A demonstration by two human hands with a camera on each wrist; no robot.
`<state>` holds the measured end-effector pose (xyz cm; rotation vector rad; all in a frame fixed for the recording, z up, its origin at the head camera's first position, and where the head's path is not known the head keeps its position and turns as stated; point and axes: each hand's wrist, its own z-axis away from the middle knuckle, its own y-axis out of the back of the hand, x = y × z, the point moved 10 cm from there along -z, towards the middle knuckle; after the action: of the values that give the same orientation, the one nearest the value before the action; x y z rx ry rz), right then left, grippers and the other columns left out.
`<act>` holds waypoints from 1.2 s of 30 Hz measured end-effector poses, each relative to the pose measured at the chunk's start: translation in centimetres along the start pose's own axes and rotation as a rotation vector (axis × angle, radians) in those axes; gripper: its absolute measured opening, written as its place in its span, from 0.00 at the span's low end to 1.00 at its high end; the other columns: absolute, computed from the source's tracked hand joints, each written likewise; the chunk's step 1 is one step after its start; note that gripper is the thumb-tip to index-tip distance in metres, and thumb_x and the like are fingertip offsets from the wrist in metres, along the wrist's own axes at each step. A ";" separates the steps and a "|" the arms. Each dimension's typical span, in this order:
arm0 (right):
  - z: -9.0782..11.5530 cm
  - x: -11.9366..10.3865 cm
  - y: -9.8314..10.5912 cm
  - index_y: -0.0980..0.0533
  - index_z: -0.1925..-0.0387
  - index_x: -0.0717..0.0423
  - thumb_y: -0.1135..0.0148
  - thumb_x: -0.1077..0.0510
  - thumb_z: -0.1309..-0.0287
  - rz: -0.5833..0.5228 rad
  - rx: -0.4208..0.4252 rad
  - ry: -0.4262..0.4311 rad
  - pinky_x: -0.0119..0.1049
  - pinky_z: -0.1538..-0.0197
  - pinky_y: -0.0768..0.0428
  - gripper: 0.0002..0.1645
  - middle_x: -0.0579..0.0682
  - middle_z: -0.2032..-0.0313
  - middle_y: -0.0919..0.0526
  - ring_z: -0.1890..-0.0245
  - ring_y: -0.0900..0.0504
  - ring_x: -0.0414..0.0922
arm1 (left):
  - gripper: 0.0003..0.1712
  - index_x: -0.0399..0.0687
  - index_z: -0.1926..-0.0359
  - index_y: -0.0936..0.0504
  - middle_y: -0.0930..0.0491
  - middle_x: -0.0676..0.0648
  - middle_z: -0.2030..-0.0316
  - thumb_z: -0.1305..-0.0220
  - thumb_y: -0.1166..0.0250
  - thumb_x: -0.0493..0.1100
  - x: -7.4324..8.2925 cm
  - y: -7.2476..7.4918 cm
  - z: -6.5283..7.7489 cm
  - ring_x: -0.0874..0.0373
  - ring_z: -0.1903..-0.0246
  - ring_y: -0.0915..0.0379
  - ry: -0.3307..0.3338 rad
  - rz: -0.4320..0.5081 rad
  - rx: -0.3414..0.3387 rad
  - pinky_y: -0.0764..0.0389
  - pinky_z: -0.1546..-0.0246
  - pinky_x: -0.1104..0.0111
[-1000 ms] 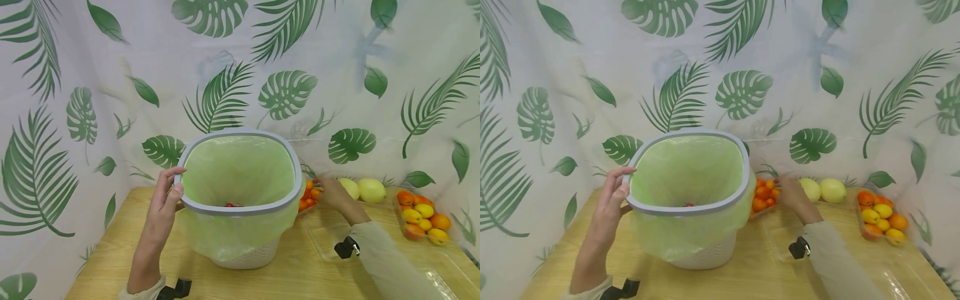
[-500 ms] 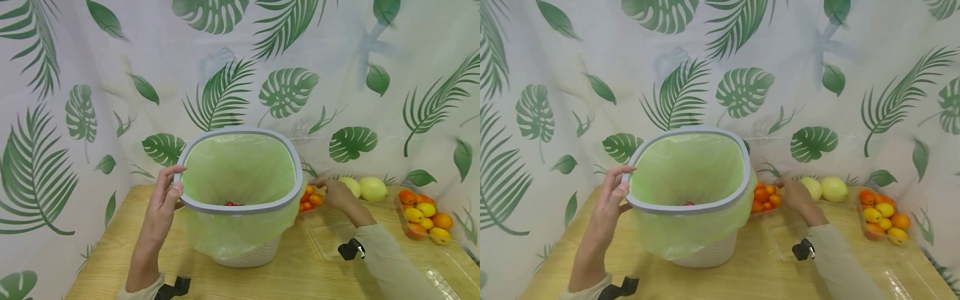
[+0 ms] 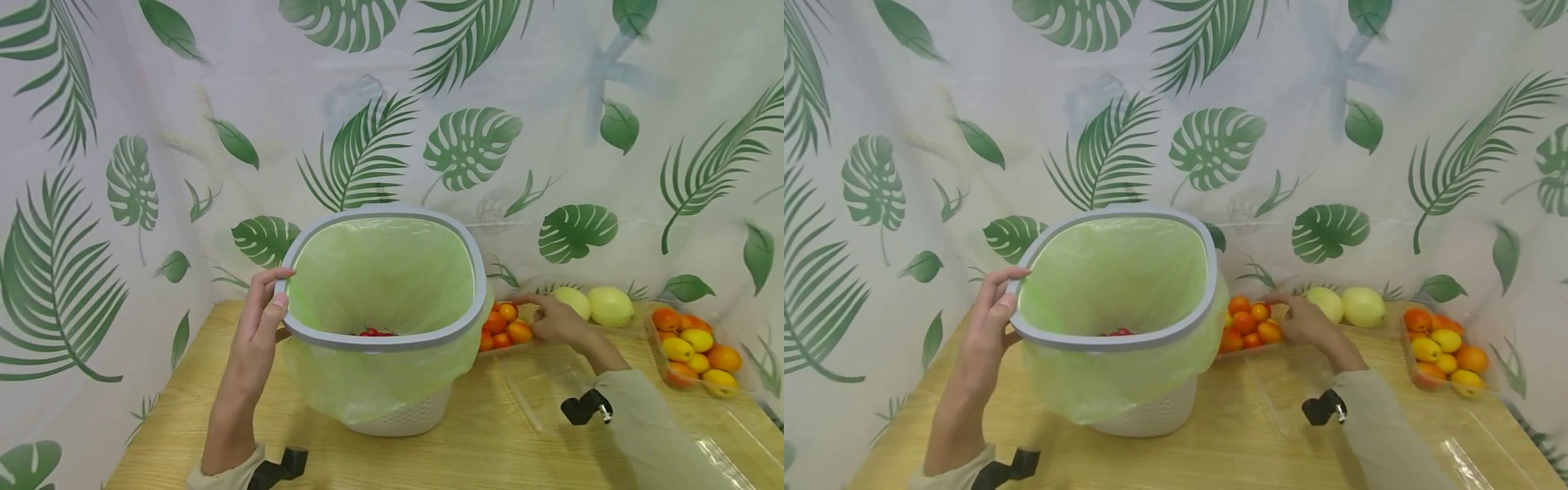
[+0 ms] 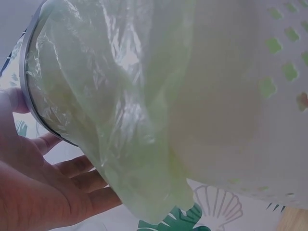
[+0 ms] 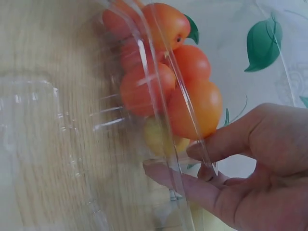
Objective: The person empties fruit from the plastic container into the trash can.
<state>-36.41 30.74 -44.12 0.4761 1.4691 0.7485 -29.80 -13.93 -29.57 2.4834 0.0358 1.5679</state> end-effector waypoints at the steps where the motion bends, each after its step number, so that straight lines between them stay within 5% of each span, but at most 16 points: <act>1: 0.1 0.0 -0.1 0.32 0.34 0.71 0.50 0.75 0.50 -0.040 -0.015 -0.011 0.34 0.75 0.24 0.36 0.45 0.81 0.39 0.82 0.37 0.41 | 0.21 0.49 0.32 0.34 0.28 0.42 0.36 0.18 0.58 0.47 0.0 0.0 0.0 0.44 0.52 0.25 0.000 0.000 0.001 0.24 0.51 0.49; 5: 0.6 0.2 -0.5 0.37 0.30 0.69 0.48 0.74 0.49 -0.155 -0.086 -0.015 0.44 0.63 0.15 0.40 0.68 0.58 0.24 0.60 0.21 0.57 | 0.21 0.49 0.32 0.34 0.28 0.41 0.37 0.18 0.58 0.46 0.1 0.0 0.0 0.43 0.52 0.25 -0.002 0.008 -0.002 0.24 0.50 0.47; 9: 1.3 -0.2 0.1 0.39 0.27 0.66 0.49 0.71 0.42 -0.213 -0.129 0.044 0.51 0.56 0.16 0.39 0.76 0.33 0.37 0.44 0.25 0.64 | 0.21 0.48 0.32 0.35 0.28 0.41 0.36 0.18 0.58 0.46 0.1 -0.2 0.0 0.43 0.52 0.25 -0.005 0.013 -0.009 0.24 0.50 0.46; 19: 3.5 -1.0 3.0 0.50 0.22 0.65 0.55 0.63 0.23 -0.402 -0.098 0.069 0.50 0.48 0.17 0.34 0.74 0.26 0.52 0.49 0.18 0.58 | 0.21 0.48 0.32 0.34 0.28 0.41 0.36 0.18 0.57 0.46 0.2 -0.3 -0.2 0.45 0.52 0.24 -0.015 0.016 -0.017 0.22 0.51 0.50; 28: 4.9 -0.5 3.9 0.54 0.20 0.59 0.54 0.61 0.22 -0.535 -0.045 0.016 0.41 0.52 0.16 0.37 0.76 0.31 0.46 0.55 0.12 0.52 | 0.21 0.48 0.32 0.34 0.29 0.42 0.35 0.18 0.57 0.47 0.2 -0.2 -0.3 0.44 0.51 0.25 -0.019 0.017 -0.013 0.23 0.50 0.48; 36: 6.0 -1.3 5.5 0.53 0.19 0.36 0.56 0.60 0.20 -0.671 -0.012 0.034 0.38 0.52 0.16 0.37 0.68 0.22 0.74 0.55 0.12 0.48 | 0.21 0.48 0.31 0.35 0.29 0.42 0.34 0.18 0.57 0.47 -0.3 0.1 -0.2 0.44 0.51 0.25 -0.011 0.013 -0.008 0.24 0.50 0.46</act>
<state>-31.34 34.59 -38.94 -0.0540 1.5259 0.2286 -30.11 -14.05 -29.70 2.4905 0.0114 1.5568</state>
